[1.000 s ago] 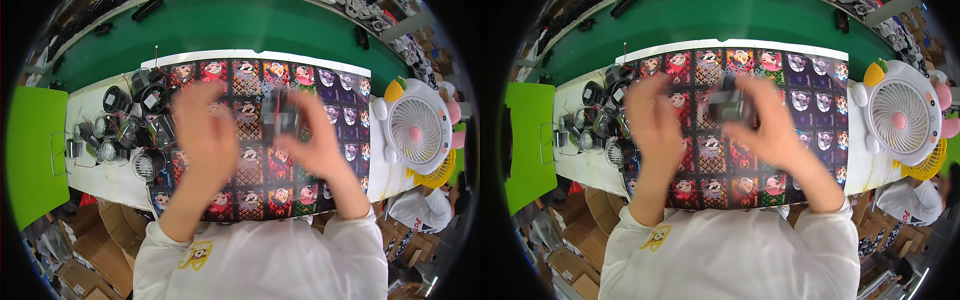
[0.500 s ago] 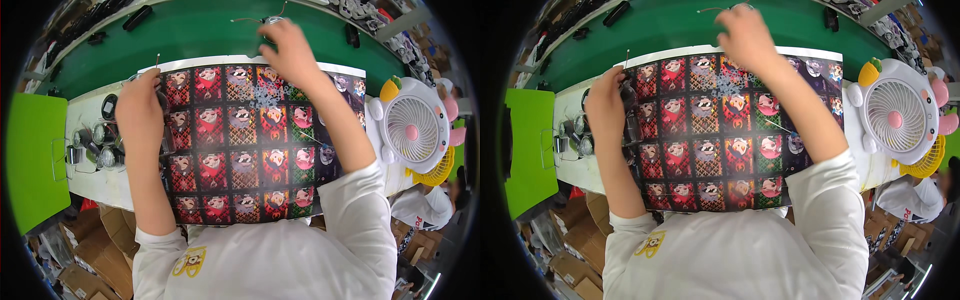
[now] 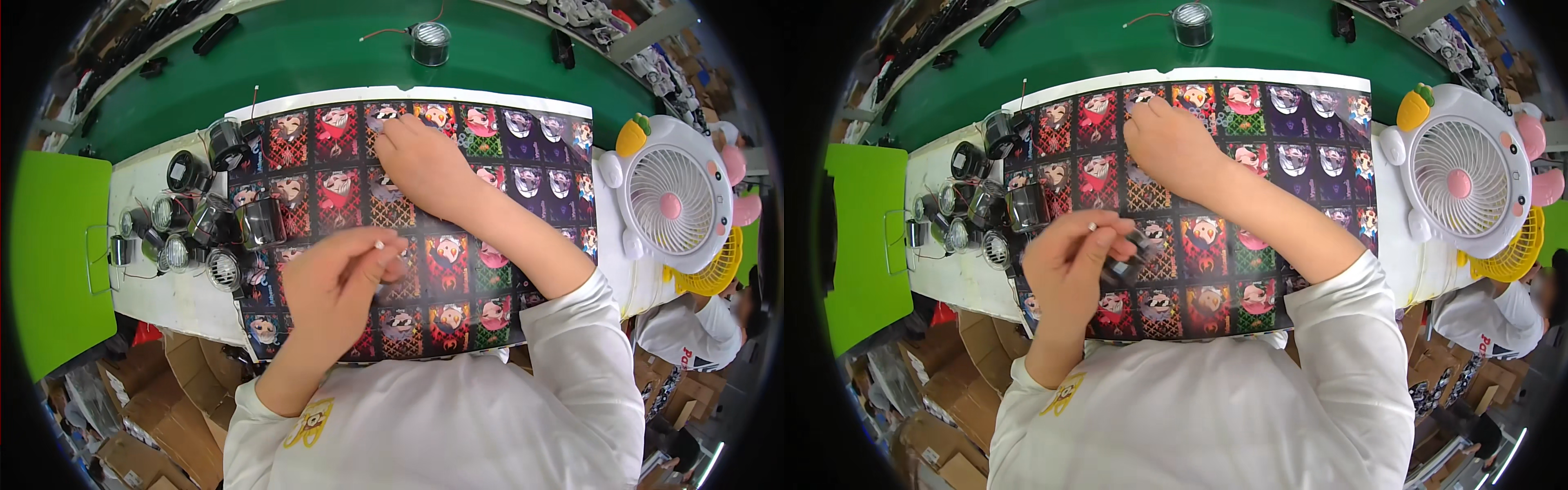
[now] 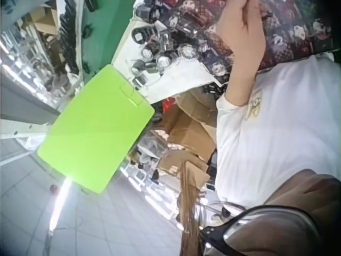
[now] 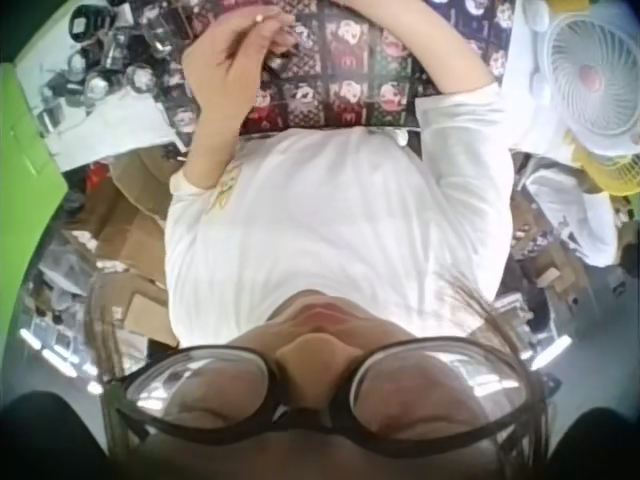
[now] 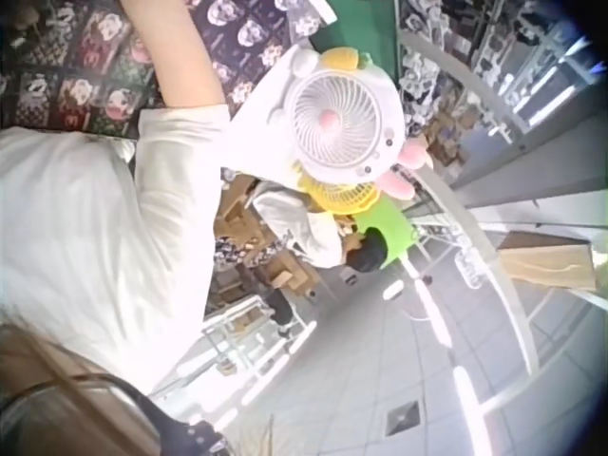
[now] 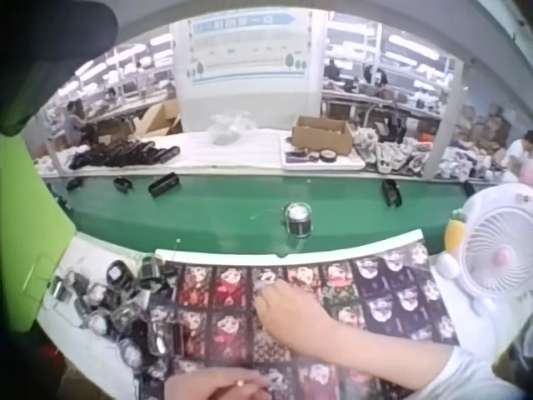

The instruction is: Connecting wires and assembling cooling fan modules on an electronics production line.

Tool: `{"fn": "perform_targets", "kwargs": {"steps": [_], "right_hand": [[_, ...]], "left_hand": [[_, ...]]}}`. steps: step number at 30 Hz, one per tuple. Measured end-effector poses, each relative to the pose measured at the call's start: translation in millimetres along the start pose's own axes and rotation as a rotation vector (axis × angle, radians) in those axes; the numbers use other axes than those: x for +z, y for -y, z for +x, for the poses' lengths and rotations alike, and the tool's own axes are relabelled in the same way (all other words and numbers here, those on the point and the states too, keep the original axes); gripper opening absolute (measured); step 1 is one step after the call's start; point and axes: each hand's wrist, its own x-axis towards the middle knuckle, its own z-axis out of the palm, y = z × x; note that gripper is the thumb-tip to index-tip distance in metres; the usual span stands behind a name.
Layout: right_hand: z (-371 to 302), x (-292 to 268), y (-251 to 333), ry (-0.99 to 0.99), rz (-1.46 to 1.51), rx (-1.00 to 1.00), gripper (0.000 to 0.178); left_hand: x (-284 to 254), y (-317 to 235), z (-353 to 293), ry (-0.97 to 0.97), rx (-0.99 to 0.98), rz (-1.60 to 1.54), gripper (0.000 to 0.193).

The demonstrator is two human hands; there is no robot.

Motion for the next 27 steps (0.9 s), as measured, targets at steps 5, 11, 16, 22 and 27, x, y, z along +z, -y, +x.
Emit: {"fn": "perform_targets", "kwargs": {"steps": [5, 11, 16, 22, 27], "right_hand": [[-5.4, -86.6, 26.3, -0.008, 0.705, 0.175, 0.011], [-41.5, -130.9, 54.3, 0.004, 0.856, 0.156, 0.018], [-48.2, -138.5, 61.2, -0.012, 0.669, 0.282, 0.02], [-52.7, -151.3, 62.5, 0.09, 0.731, 0.41, 0.024], [-61.0, -151.2, 56.1, 0.048, 0.642, 0.393, 0.024]], "left_hand": [[7.2, 13.2, -15.9, 0.047, 0.092, 0.146, 0.01], [17.0, 16.3, -6.4, 0.058, 0.418, 0.306, 0.017], [20.2, 25.1, 2.7, 0.081, 0.756, 0.541, 0.028], [25.3, 23.0, -1.0, 0.121, 0.768, 0.511, 0.024], [32.6, 19.3, 6.8, 0.132, 0.786, 0.553, 0.018]]}}
